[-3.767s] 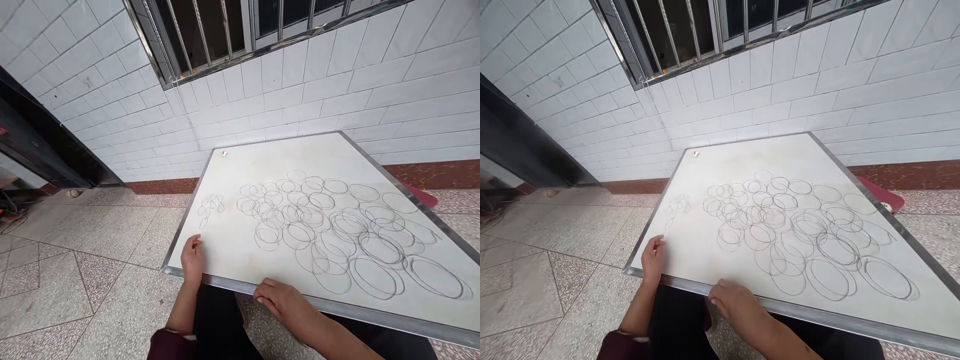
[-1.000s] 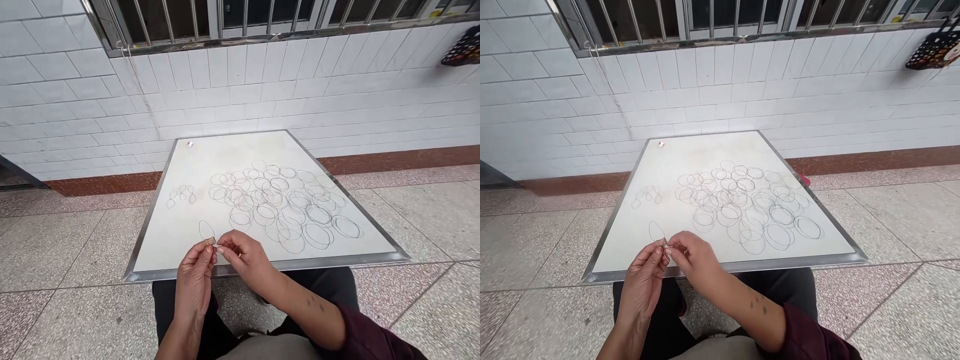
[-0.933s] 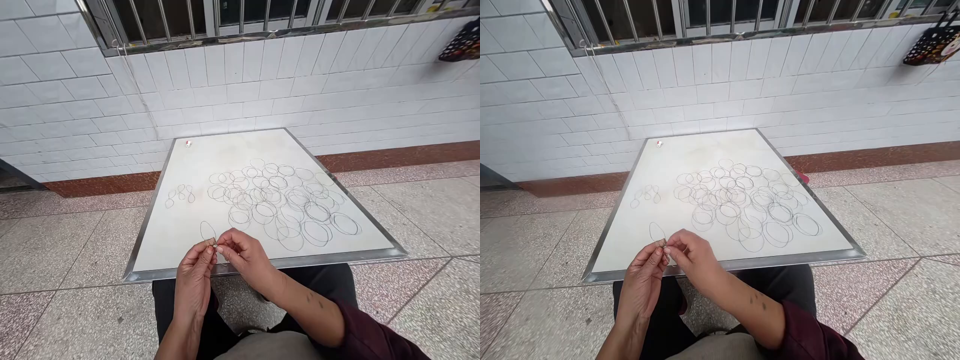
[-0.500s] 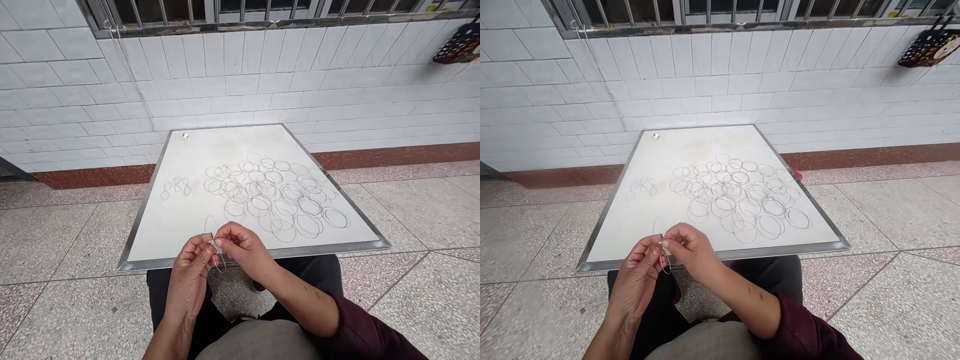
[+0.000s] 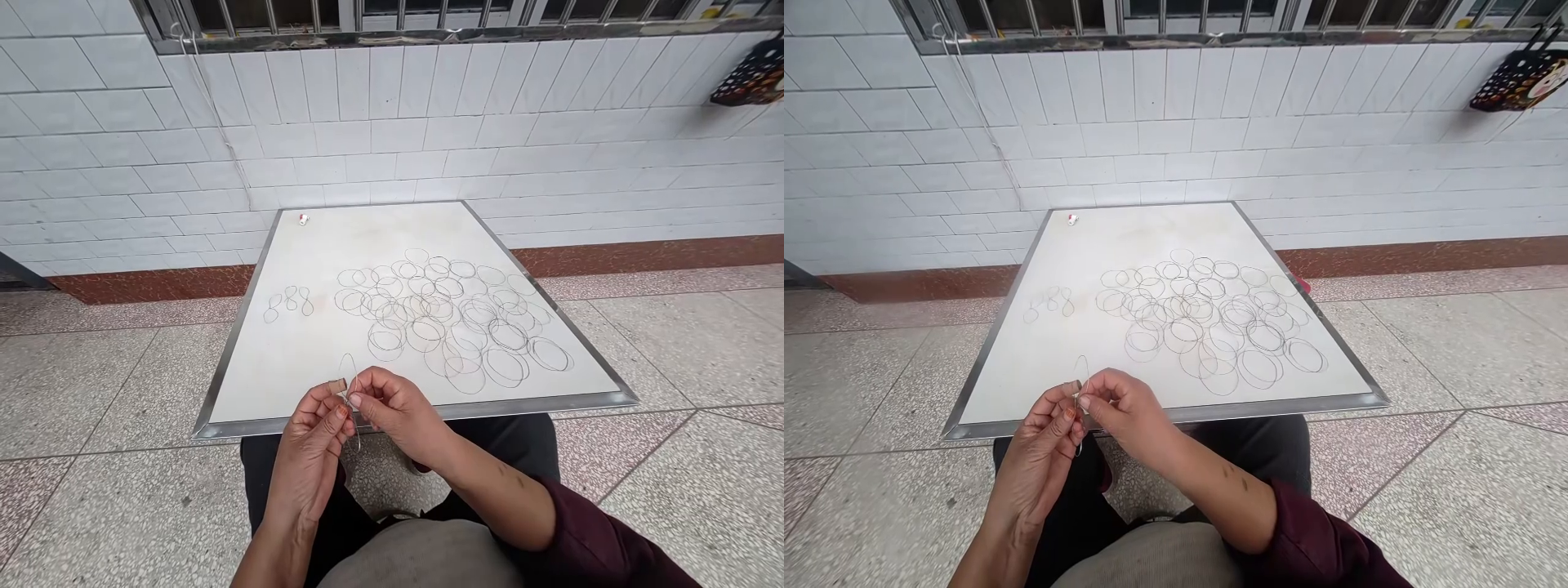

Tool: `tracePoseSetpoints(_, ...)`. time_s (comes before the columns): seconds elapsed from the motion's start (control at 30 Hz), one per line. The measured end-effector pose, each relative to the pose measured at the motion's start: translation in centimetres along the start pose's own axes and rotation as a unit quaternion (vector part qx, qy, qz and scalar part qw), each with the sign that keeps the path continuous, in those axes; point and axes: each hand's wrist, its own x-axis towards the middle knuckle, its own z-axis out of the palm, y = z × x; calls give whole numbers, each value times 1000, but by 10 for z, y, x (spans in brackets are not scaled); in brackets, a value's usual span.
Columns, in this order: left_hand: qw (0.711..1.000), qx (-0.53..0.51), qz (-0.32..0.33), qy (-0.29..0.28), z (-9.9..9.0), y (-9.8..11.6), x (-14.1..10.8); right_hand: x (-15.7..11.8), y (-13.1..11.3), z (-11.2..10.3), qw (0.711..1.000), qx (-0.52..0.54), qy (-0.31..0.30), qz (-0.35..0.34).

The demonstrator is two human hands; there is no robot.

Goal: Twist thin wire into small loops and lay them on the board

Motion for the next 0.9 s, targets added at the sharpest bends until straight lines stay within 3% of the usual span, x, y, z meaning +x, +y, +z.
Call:
tracePoseSetpoints(0.57, 1000, -11, -8, 26, 1, 0, -2, 0, 3, 3, 1000, 27, -8, -7)
tracePoseSetpoints(0.9, 999, -25, -34, 21, -4, 2, -1, 1, 12, 0, 999, 0, 11, -51)
